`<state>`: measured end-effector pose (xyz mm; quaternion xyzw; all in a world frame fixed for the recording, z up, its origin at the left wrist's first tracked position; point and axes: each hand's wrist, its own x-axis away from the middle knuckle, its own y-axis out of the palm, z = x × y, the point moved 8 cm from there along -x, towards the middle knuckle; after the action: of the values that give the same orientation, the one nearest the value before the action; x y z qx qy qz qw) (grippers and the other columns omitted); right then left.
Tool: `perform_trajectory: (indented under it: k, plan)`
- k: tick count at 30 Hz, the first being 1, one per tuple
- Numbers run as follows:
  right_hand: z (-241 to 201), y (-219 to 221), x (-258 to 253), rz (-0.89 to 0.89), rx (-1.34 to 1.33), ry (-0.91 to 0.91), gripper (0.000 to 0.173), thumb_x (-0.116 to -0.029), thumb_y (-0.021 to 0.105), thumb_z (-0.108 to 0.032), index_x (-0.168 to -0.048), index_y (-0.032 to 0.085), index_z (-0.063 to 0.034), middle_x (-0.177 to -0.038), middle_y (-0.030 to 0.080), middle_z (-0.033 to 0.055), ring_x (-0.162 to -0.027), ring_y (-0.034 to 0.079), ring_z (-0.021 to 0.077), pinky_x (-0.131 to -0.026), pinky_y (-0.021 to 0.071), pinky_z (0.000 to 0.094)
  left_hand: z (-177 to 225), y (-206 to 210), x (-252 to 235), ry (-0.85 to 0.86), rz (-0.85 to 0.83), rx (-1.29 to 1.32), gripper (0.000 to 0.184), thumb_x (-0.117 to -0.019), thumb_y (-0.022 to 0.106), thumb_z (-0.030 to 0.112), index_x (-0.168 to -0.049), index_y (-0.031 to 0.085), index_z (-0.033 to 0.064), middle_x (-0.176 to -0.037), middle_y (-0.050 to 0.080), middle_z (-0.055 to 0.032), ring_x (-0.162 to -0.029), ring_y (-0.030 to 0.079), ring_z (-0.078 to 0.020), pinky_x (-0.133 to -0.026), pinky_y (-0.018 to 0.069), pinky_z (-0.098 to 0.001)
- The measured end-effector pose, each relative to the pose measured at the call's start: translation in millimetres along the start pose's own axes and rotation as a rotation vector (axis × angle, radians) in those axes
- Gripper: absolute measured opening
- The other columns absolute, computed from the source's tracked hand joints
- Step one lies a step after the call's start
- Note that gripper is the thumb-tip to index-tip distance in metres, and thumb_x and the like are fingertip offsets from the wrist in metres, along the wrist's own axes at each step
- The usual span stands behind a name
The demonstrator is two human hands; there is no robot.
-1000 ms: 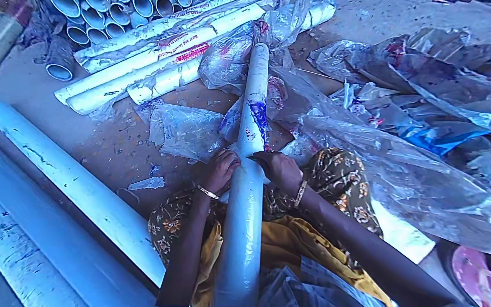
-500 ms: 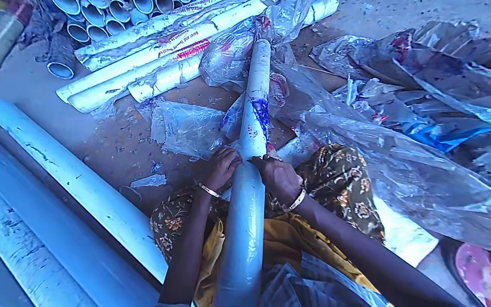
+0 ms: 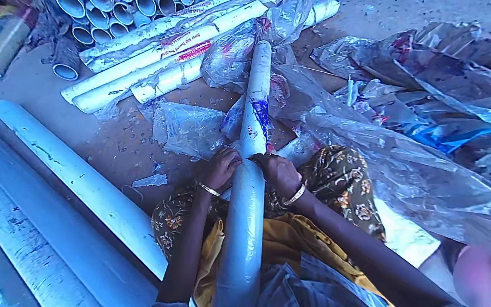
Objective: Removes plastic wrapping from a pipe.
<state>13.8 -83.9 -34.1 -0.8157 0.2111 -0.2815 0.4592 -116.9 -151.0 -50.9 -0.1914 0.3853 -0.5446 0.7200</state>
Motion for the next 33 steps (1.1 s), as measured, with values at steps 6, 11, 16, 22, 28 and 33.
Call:
perform_trajectory:
  k: [6,11,16,22,28,33]
  plan:
    - [52.3,-14.9,-6.7,0.169,-0.501,-0.021,0.021,-0.1036,0.058,-0.011,-0.117,0.071,-0.0006,-0.087,0.068,0.0156,-0.073,0.062,0.0253,-0.073,0.0512,0.0456,12.0,-2.0,-13.3,-0.073,-0.135,-0.039,0.017,-0.0905,0.068,0.004,-0.103,0.074,-0.0059,-0.108,0.073,-0.0224,-0.109,0.068,-0.0388,-0.103,0.0468,-0.0562]
    - [100.1,-15.6,-16.2,0.330,-0.820,0.023,0.023,-0.1029,0.057,-0.004,-0.122,0.065,0.0051,-0.073,0.059,0.0071,-0.054,0.050,0.0086,-0.055,0.0469,0.0262,37.7,11.1,-20.9,-0.220,-0.360,-0.289,0.033,-0.0985,0.069,0.027,-0.125,0.074,0.0082,-0.115,0.072,-0.0198,-0.115,0.066,-0.0375,-0.116,0.0245,-0.0677]
    - [117.6,11.7,-22.0,0.336,-0.963,0.058,0.023,-0.1028,0.058,-0.004,-0.123,0.064,0.0064,-0.073,0.058,0.0067,-0.054,0.049,0.0074,-0.055,0.0465,0.0245,58.1,23.0,-30.6,-0.360,-0.437,-0.469,0.020,-0.0998,0.066,0.014,-0.105,0.078,-0.0001,-0.119,0.069,-0.0215,-0.121,0.061,-0.0393,-0.116,0.0249,-0.0647]
    - [122.6,24.7,-16.2,0.262,-1.044,0.079,0.023,-0.1034,0.057,-0.005,-0.122,0.063,0.0062,-0.073,0.058,0.0061,-0.054,0.049,0.0059,-0.055,0.0452,0.0221,49.8,28.1,-27.8,-0.118,-0.457,-0.543,0.018,-0.1007,0.060,0.006,-0.103,0.071,-0.0084,-0.113,0.068,-0.0272,-0.115,0.064,-0.0456,-0.103,0.0467,-0.0562]
    - [123.9,16.0,-14.4,0.307,-1.124,0.042,0.022,-0.1022,0.057,-0.002,-0.123,0.064,0.0048,-0.067,0.055,0.0016,-0.051,0.048,0.0024,-0.052,0.0448,0.0186,36.6,-37.1,-36.3,-0.209,-0.460,-0.168,0.022,-0.1018,0.055,0.008,-0.104,0.069,-0.0091,-0.113,0.066,-0.0211,-0.111,0.063,-0.0319,-0.100,0.0486,-0.0462]
    - [116.2,15.6,-19.6,0.321,-1.146,0.030,0.024,-0.1018,0.058,-0.001,-0.124,0.062,0.0062,-0.069,0.057,0.0026,-0.051,0.047,0.0018,-0.052,0.0441,0.0182,47.6,-27.9,-35.0,-0.191,-0.268,-0.216,0.015,-0.0945,0.067,0.008,-0.096,0.077,-0.0041,-0.093,0.073,-0.0175,-0.090,0.071,-0.0282,-0.086,0.0559,-0.0457]
